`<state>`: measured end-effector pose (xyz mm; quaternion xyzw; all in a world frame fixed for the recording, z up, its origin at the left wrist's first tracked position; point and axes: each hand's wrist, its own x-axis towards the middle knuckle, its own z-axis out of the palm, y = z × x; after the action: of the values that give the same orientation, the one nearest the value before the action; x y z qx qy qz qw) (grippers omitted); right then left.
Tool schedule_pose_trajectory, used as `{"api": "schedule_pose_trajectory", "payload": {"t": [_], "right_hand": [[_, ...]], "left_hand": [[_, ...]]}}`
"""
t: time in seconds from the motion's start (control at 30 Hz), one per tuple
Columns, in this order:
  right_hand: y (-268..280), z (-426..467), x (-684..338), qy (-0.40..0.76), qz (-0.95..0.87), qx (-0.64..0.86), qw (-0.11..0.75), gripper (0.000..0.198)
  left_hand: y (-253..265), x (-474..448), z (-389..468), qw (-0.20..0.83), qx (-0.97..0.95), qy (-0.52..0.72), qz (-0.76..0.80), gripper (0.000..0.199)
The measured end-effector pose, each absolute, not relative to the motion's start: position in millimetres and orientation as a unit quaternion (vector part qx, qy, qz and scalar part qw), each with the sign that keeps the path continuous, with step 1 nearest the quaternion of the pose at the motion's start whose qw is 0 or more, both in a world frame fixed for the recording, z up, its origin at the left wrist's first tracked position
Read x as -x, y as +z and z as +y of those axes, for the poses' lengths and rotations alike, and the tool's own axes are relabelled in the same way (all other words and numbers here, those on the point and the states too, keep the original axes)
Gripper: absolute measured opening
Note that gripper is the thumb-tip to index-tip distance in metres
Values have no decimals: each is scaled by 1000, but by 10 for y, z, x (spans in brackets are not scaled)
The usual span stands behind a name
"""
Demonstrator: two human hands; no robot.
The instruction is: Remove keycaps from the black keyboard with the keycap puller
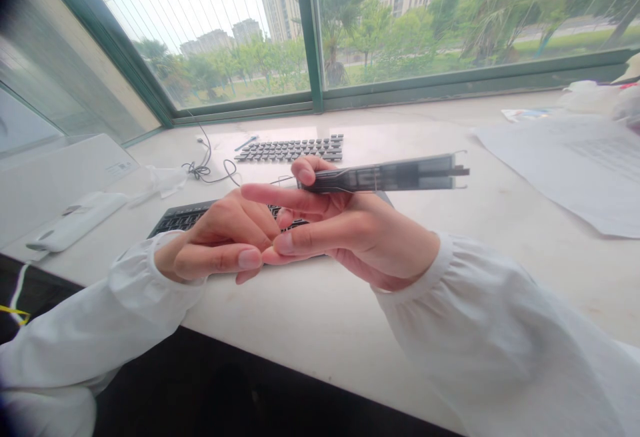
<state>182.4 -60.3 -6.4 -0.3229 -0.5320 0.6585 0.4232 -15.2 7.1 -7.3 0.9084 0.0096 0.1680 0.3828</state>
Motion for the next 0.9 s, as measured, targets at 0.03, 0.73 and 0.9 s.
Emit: {"api": "schedule_pose_trajectory", "payload": {"t": [0.03,0.73,0.9], "right_hand": [[-62,-604,-1822,656,-535,323,422,34],[-62,-601,-1856,689,-512,293,421,42],[-63,-600,-1850,693,-513,299,408,42]], "left_hand": [[-66,152,68,379,-911,165,11,47],[-87,140,79,374,-916,147,-21,41],[-87,143,78,378,-915,141,-12,44]]}}
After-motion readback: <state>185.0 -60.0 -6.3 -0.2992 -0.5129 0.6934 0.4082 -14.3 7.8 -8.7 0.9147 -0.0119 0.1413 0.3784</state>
